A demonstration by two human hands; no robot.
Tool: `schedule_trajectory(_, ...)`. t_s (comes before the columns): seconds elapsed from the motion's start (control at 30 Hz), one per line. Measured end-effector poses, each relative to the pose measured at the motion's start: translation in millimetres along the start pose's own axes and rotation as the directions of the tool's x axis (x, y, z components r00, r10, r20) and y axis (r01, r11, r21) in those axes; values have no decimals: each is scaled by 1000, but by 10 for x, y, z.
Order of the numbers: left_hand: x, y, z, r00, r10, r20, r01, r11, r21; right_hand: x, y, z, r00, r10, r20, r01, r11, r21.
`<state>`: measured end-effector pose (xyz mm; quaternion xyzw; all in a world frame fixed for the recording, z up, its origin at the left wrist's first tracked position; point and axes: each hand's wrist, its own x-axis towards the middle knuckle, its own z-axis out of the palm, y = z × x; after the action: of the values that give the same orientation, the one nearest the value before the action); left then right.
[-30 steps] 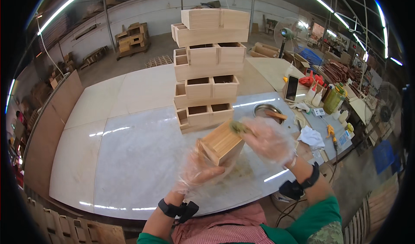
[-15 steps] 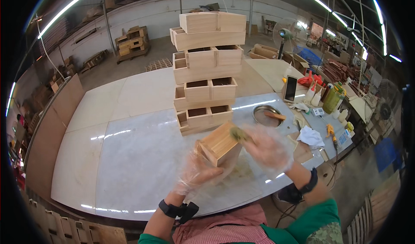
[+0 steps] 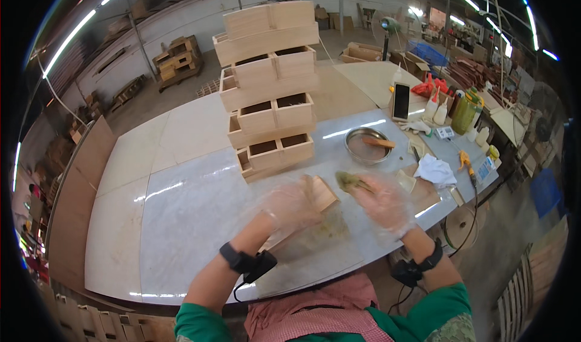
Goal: Waxing and polishing wooden box components at a workbench.
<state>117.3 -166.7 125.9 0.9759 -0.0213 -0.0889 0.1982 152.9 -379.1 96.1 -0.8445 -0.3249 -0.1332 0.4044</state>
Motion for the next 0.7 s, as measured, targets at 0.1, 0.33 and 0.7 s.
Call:
schedule_trajectory(0.1, 220, -16, 244, 1000, 12, -14, -11, 998, 55, 95, 252, 419, 996, 14, 91, -23, 995, 96)
schedule_trajectory(0.33, 116, -340, 368, 995, -2, 101, -9, 993, 116, 84, 854, 1005, 970, 33, 240, -14, 997, -80)
schedule_trajectory(0.7, -881, -1421, 1292, 932, -274, -236, 19, 690, -724, -2, 208, 1565, 882, -348, 317, 377, 926, -33)
